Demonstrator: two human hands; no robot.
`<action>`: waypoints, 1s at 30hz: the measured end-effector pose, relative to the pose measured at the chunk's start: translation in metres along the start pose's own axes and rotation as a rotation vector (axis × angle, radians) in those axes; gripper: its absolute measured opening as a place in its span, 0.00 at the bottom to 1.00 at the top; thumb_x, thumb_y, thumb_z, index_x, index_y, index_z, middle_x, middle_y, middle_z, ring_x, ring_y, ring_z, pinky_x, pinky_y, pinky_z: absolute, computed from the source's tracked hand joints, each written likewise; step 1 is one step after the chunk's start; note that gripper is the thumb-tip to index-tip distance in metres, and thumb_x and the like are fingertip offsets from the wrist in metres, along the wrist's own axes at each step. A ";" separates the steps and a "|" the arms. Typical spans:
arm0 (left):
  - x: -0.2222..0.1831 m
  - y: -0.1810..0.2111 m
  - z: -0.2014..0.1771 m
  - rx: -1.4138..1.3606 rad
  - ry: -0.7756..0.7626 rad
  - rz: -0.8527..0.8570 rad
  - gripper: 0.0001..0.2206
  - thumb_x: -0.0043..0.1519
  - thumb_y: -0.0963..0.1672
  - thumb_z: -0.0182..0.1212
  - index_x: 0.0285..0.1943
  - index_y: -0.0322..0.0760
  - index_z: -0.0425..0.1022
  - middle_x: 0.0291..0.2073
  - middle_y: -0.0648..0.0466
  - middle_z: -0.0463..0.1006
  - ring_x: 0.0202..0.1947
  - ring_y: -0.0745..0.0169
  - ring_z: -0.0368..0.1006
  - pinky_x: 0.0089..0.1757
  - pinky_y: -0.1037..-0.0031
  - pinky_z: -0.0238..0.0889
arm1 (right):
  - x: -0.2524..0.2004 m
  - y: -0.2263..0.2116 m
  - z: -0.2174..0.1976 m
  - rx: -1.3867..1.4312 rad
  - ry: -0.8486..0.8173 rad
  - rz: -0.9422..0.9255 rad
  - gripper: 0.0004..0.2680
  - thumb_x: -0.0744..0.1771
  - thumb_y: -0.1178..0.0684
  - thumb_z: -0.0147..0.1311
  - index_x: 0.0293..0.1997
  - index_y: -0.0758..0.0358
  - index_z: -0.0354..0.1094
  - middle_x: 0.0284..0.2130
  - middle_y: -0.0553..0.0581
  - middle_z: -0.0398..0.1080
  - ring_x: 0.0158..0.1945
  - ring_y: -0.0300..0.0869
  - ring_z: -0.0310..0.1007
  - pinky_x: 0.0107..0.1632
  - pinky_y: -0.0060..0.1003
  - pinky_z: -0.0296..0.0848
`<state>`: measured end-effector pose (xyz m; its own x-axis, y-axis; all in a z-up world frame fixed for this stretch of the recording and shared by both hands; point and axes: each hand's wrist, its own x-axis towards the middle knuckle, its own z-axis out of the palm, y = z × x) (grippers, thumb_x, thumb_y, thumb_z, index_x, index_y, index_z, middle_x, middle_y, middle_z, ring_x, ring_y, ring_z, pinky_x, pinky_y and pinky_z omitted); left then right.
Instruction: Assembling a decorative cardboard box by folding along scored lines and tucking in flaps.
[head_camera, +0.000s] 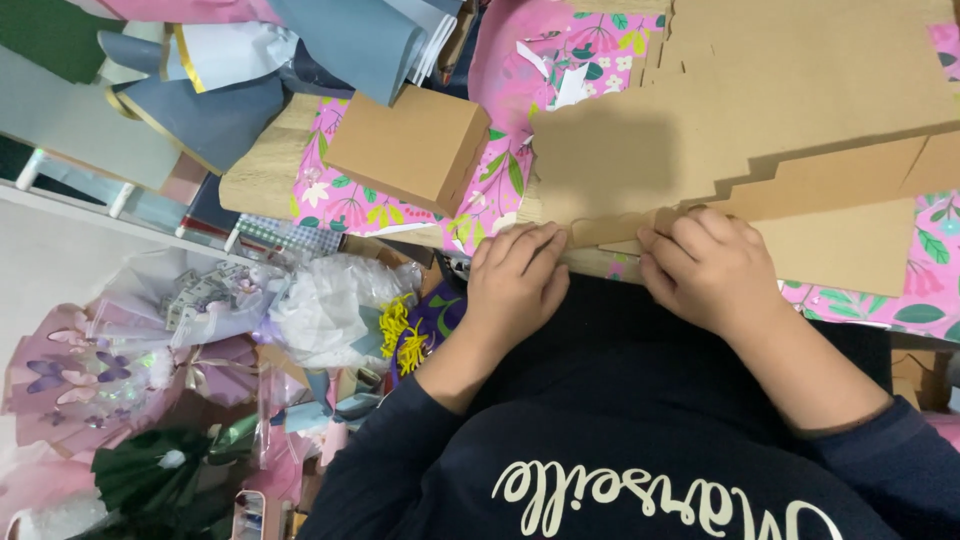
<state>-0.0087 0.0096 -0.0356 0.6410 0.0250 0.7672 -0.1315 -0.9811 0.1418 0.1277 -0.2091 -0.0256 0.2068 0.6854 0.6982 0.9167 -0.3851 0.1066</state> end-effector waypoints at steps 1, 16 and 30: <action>0.001 0.001 0.002 0.001 -0.001 -0.003 0.14 0.55 0.45 0.67 0.50 0.43 0.82 0.46 0.56 0.81 0.49 0.54 0.77 0.45 0.66 0.67 | 0.002 -0.004 -0.003 0.003 -0.001 -0.001 0.03 0.63 0.50 0.64 0.32 0.54 0.77 0.33 0.49 0.72 0.41 0.45 0.74 0.38 0.37 0.74; 0.019 0.040 -0.023 0.216 -0.333 -0.047 0.23 0.54 0.51 0.70 0.59 0.44 0.80 0.51 0.47 0.77 0.59 0.45 0.72 0.51 0.50 0.64 | -0.003 -0.052 -0.014 -0.443 -0.278 0.057 0.19 0.65 0.42 0.46 0.57 0.57 0.75 0.47 0.55 0.75 0.55 0.44 0.74 0.45 0.38 0.69; 0.006 0.049 -0.005 0.256 -0.484 0.036 0.34 0.54 0.52 0.68 0.69 0.35 0.71 0.56 0.32 0.77 0.59 0.35 0.76 0.42 0.58 0.77 | 0.002 -0.061 -0.014 -0.372 -0.501 0.048 0.34 0.57 0.32 0.59 0.62 0.72 0.68 0.52 0.70 0.70 0.59 0.63 0.74 0.39 0.44 0.82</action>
<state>-0.0153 -0.0378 -0.0204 0.9222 -0.0415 0.3844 -0.0106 -0.9966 -0.0821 0.0677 -0.1930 -0.0204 0.4631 0.8337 0.3008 0.7405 -0.5504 0.3855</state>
